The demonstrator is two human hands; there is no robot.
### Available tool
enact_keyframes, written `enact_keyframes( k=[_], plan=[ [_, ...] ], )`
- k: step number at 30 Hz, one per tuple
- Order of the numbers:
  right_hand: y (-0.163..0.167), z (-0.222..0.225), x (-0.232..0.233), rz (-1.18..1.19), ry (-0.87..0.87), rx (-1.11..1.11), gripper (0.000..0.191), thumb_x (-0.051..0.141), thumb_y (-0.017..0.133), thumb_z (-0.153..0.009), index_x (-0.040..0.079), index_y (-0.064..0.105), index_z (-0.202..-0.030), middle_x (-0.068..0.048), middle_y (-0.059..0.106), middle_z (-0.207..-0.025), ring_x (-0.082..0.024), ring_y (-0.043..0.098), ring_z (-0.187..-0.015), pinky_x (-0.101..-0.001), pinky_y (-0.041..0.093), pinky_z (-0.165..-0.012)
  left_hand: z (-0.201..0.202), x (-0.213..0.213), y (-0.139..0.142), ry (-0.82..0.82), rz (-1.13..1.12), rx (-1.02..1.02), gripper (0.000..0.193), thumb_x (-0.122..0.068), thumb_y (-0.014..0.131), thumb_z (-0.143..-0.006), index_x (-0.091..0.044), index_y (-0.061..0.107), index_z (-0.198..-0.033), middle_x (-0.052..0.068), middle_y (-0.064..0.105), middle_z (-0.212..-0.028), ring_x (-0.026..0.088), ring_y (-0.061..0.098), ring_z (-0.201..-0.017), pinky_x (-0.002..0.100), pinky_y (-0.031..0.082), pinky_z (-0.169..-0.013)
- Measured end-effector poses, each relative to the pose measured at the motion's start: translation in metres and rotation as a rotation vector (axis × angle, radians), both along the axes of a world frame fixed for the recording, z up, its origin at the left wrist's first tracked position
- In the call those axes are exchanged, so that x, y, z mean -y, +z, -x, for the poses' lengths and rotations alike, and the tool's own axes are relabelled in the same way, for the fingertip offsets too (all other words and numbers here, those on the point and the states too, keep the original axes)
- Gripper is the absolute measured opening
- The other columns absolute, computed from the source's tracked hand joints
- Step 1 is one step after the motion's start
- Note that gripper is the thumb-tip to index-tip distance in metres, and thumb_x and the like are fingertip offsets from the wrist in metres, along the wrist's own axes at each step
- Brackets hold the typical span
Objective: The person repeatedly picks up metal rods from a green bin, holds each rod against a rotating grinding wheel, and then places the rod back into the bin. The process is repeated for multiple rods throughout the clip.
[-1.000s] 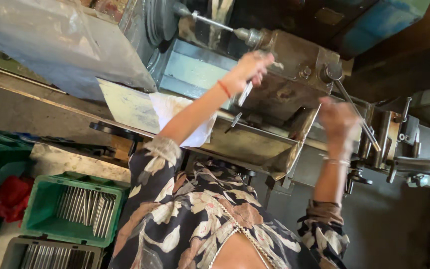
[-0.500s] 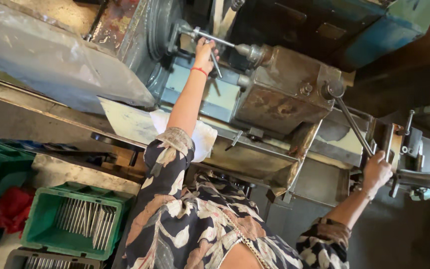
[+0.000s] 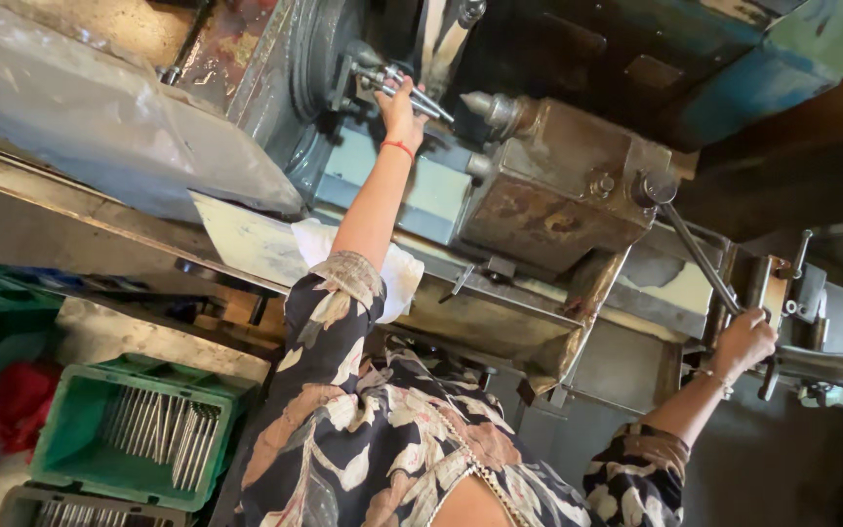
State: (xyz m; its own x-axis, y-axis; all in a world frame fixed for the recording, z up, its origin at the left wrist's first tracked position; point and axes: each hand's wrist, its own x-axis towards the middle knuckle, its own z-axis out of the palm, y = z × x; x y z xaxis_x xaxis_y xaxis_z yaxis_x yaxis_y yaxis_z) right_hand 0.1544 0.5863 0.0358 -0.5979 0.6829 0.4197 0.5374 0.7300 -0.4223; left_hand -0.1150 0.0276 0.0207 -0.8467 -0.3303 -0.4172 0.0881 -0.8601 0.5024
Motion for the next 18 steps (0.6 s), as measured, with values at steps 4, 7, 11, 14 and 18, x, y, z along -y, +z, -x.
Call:
enact_keyframes(
  k=[4,7,11,14,18],
  plan=[
    [0.001,0.002,0.004,-0.075,-0.028,0.026,0.058,0.034,0.048,-0.111,-0.015,0.069,-0.088,-0.033,0.068,-0.087,-0.046,0.070,-0.077,-0.0565,0.054,-0.068,0.001,0.001,0.001,0.026,-0.023,-0.082,0.045,-0.006,0.067,-0.090,-0.023,0.042,-0.123,-0.001,0.052,-0.124,0.029,0.061,-0.106,0.070,0.049,-0.082],
    [0.005,0.000,0.006,0.118,-0.068,0.004,0.057,0.037,0.048,-0.110,-0.011,0.068,-0.087,-0.026,0.070,-0.083,-0.037,0.071,-0.073,-0.0515,0.056,-0.063,0.002,0.003,0.003,0.035,-0.058,-0.148,0.045,-0.005,0.068,-0.091,-0.020,0.043,-0.125,0.003,0.053,-0.125,0.030,0.060,-0.108,0.066,0.049,-0.082],
    [0.003,-0.017,0.020,0.247,-0.028,0.020,0.057,0.039,0.046,-0.113,-0.006,0.070,-0.087,-0.019,0.068,-0.076,-0.032,0.069,-0.068,-0.0495,0.055,-0.060,0.004,0.006,0.003,0.028,-0.153,-0.150,0.047,-0.004,0.066,-0.089,-0.025,0.043,-0.124,0.003,0.054,-0.122,0.027,0.059,-0.108,0.062,0.051,-0.081],
    [-0.006,-0.032,0.029,0.319,-0.075,0.065,0.061,0.038,0.044,-0.113,-0.007,0.069,-0.080,-0.019,0.066,-0.071,-0.031,0.069,-0.065,-0.0449,0.060,-0.060,0.003,0.006,0.003,0.021,-0.144,-0.160,0.041,-0.005,0.067,-0.091,-0.021,0.045,-0.122,0.005,0.055,-0.119,0.026,0.059,-0.108,0.059,0.052,-0.083],
    [-0.012,-0.036,0.029,-0.011,-0.016,0.064,0.054,0.035,0.046,-0.114,-0.006,0.075,-0.093,-0.029,0.067,-0.076,-0.045,0.068,-0.072,-0.0555,0.053,-0.070,0.001,0.006,0.004,0.003,-0.125,-0.225,0.037,-0.005,0.068,-0.094,-0.017,0.048,-0.123,0.006,0.055,-0.115,0.025,0.059,-0.107,0.057,0.051,-0.084]
  ],
)
